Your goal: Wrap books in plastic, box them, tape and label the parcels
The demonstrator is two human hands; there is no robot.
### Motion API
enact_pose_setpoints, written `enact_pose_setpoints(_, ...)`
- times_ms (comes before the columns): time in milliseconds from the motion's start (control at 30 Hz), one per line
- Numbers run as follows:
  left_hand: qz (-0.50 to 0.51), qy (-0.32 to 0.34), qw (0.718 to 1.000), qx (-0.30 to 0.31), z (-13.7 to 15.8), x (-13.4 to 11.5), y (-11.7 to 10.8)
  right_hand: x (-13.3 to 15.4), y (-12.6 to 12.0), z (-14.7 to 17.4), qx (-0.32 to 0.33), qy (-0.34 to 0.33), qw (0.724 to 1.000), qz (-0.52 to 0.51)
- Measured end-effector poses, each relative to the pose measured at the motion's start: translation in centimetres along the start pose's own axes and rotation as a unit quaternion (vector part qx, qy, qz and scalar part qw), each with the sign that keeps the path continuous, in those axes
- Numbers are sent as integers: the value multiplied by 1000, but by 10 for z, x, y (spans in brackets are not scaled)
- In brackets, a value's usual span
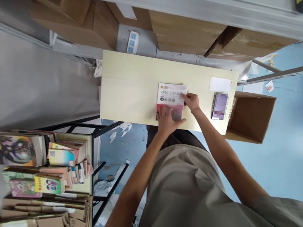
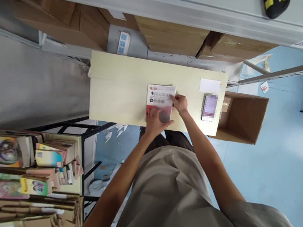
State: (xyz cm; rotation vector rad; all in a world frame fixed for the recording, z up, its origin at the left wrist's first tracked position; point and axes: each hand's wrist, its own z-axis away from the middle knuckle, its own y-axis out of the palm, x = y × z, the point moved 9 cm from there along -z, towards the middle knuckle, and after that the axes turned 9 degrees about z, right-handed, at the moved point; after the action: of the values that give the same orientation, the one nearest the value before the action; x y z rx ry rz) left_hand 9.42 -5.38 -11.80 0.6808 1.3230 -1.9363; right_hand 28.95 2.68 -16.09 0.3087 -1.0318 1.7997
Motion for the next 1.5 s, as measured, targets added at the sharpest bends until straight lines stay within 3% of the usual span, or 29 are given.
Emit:
enact_pose_setpoints(133, -58, -35, 997, 23, 14, -9, 30, 1, 0, 2, -11, 4, 999, 36)
enact_pose_setpoints(233, -57, -28, 998, 19, 15, -14, 32, 5, -7, 5, 23, -15, 997, 77)
enact_pose_setpoints(333, -57, -26, 998, 26, 15, -15, 28, 26, -28, 14, 14, -89, 968, 233)
enact_pose_setpoints(433, -51, -24, 998, 29, 17, -18, 23, 66, -37, 30, -9, -235, 877, 419)
enact_pose_setpoints(567, -16, -10, 999, 28, 21, -24, 17, 93, -4, 49, 122, -413, 710, 556)
enact_pose_setpoints(633, 19, -3, 1000, 14, 23, -24, 8, 98, 6, 46, 174, -444, 665, 574)
enact_pose_setpoints(700, 71, 4, 997, 3, 25, -21, -3, 107, 11, 37, 202, -453, 652, 574)
enact_pose_setpoints(900, 263, 2, 964, -39, 31, 4, -48, 169, 25, 13, 269, -462, 681, 500)
enact_pose_setpoints(1067, 392, -96, 895, -187, 44, 56, -88, 222, 63, -14, 329, -422, 761, 367)
enact_pose_setpoints(1233, 411, -177, 846, -290, 57, 96, -97, 241, 115, -37, 377, -354, 825, 228)
enact_pose_setpoints(1367, 452, -199, 813, -308, 52, 117, -91, 240, 150, -43, 341, -359, 845, 204)
enact_pose_setpoints(1500, 431, -254, 811, -304, 42, 145, -90, 236, 179, -43, 261, -375, 849, 264)
